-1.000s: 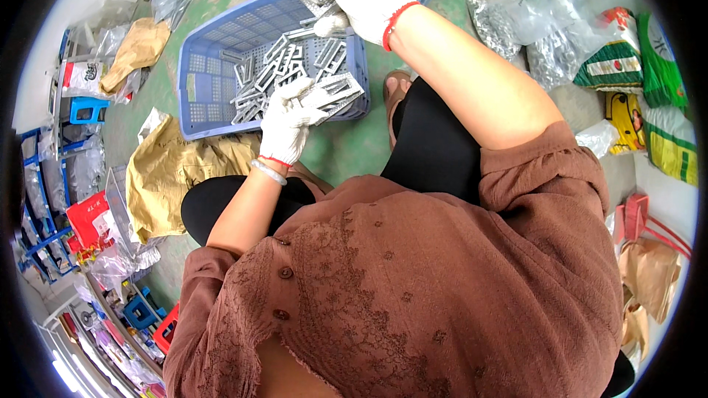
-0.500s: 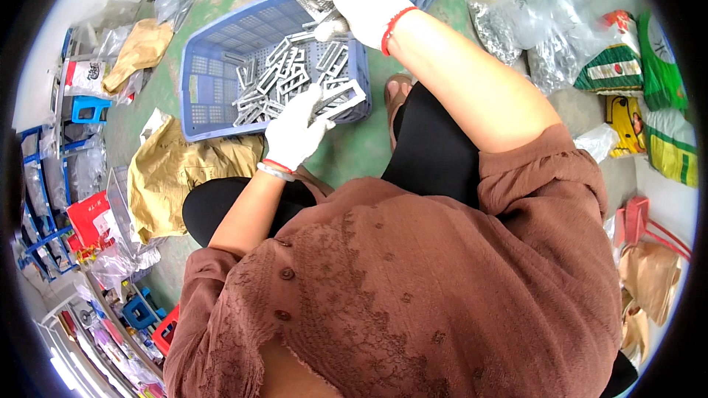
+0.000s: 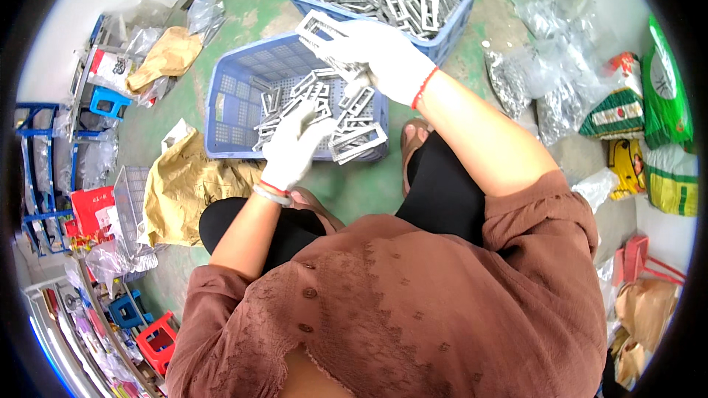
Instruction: The person sits on the floor and sorts small rectangular metal parts from a blue basket into a large sack. They pick up handfuls of parts, inspect them, and transfer them into the sack, repeating the process.
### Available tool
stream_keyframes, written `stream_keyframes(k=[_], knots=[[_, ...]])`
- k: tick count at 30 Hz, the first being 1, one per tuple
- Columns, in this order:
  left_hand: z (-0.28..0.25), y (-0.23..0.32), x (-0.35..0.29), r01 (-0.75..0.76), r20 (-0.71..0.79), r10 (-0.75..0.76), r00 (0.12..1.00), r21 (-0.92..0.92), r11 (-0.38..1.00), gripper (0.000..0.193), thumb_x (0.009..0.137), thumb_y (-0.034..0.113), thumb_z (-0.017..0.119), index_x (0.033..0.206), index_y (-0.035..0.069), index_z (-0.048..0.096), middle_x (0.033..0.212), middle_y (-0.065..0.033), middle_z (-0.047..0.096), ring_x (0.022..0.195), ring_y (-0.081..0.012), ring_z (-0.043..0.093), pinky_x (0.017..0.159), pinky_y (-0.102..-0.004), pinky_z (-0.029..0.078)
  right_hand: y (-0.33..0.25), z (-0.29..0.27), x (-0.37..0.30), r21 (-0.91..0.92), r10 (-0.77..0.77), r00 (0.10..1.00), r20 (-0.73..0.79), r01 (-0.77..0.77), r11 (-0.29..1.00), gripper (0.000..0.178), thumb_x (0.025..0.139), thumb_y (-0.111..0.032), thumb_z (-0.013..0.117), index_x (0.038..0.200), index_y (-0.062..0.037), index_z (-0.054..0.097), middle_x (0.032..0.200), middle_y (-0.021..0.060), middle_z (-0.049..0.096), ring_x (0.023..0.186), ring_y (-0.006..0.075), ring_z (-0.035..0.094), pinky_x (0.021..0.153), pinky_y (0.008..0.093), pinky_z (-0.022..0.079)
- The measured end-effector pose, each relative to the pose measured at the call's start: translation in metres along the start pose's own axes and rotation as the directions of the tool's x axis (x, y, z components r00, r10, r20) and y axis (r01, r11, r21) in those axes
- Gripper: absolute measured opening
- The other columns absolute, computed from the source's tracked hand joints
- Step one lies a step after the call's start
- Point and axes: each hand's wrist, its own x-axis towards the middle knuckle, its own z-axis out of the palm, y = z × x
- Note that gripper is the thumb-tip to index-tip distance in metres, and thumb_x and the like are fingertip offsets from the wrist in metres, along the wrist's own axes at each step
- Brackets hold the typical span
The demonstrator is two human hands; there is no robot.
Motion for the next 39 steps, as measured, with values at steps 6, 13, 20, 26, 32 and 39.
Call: stream_keyframes(k=[6,13,20,26,32,39], knots=[[-0.056,0.049,0.026,-0.014,-0.027,-0.011,1.0,-0.785,0.619,0.082,0.089,0.016,0.072,0.153,-0.002,0.025,0.136,-0.0162,0.051,0.112,-0.0209,0.059,0.093,-0.0361,0.052,0.013,0.022,-0.001,-0.155,0.031,0.993,0.115,-0.013,0.988,0.046,0.087,-0.021,0.074,0.126,-0.0001,0.061,0.099,0.0033,0.067,0.078,0.0066,0.064,0.051,0.0211,0.058],[-0.071,0.032,0.012,-0.047,0.015,0.088,0.996,-0.746,0.665,0.065,0.083,-0.002,0.072,0.142,0.0,0.045,0.123,-0.0124,0.06,0.107,-0.018,0.062,0.092,-0.0304,0.053,-0.001,0.051,-0.002,-0.621,0.123,0.967,0.224,0.045,0.783,0.059,0.077,-0.02,0.086,0.128,-0.0019,0.062,0.117,0.008,0.068,0.107,0.0152,0.061,0.096,0.0307,0.048],[-0.068,0.026,0.002,-0.168,-0.175,0.049,0.983,-0.774,0.61,0.051,0.082,-0.008,0.07,0.129,-0.001,0.052,0.114,-0.0151,0.064,0.105,-0.0232,0.065,0.09,-0.0337,0.056,0.005,0.054,0.011,-0.635,0.06,0.946,0.317,0.165,0.755,0.06,0.075,-0.019,0.086,0.128,-0.0038,0.062,0.121,0.008,0.066,0.111,0.0162,0.061,0.096,0.0325,0.049],[-0.07,0.0,0.002,-0.242,-0.259,0.039,0.965,-0.827,0.507,0.04,0.084,-0.009,0.061,0.123,-0.001,0.053,0.121,-0.022,0.063,0.108,-0.0312,0.066,0.09,-0.0423,0.059,0.019,0.046,0.027,-0.45,0.009,0.931,0.364,0.167,0.877,0.065,0.075,-0.013,0.086,0.133,-0.0036,0.058,0.122,0.0074,0.066,0.113,0.0145,0.06,0.097,0.0318,0.049],[-0.067,-0.012,0.003,-0.331,-0.342,0.066,0.937,-0.817,0.473,0.038,0.085,-0.009,0.058,0.123,-0.002,0.054,0.123,-0.0226,0.062,0.111,-0.0321,0.065,0.093,-0.0441,0.058,0.024,0.049,0.038,-0.388,0.06,0.946,0.319,0.072,0.919,0.061,0.077,-0.002,0.082,0.134,-0.0028,0.058,0.123,0.0074,0.065,0.112,0.0136,0.061,0.094,0.0304,0.051],[-0.071,0.005,0.006,-0.352,-0.363,0.041,0.931,-0.86,0.37,0.039,0.082,-0.015,0.053,0.12,-0.005,0.056,0.125,-0.0202,0.062,0.11,-0.0276,0.066,0.092,-0.0365,0.059,0.01,0.056,0.039,-0.416,0.079,0.966,0.246,0.031,0.909,0.056,0.076,0.008,0.078,0.128,-0.0024,0.06,0.119,0.0095,0.067,0.108,0.0184,0.064,0.092,0.0342,0.054]])
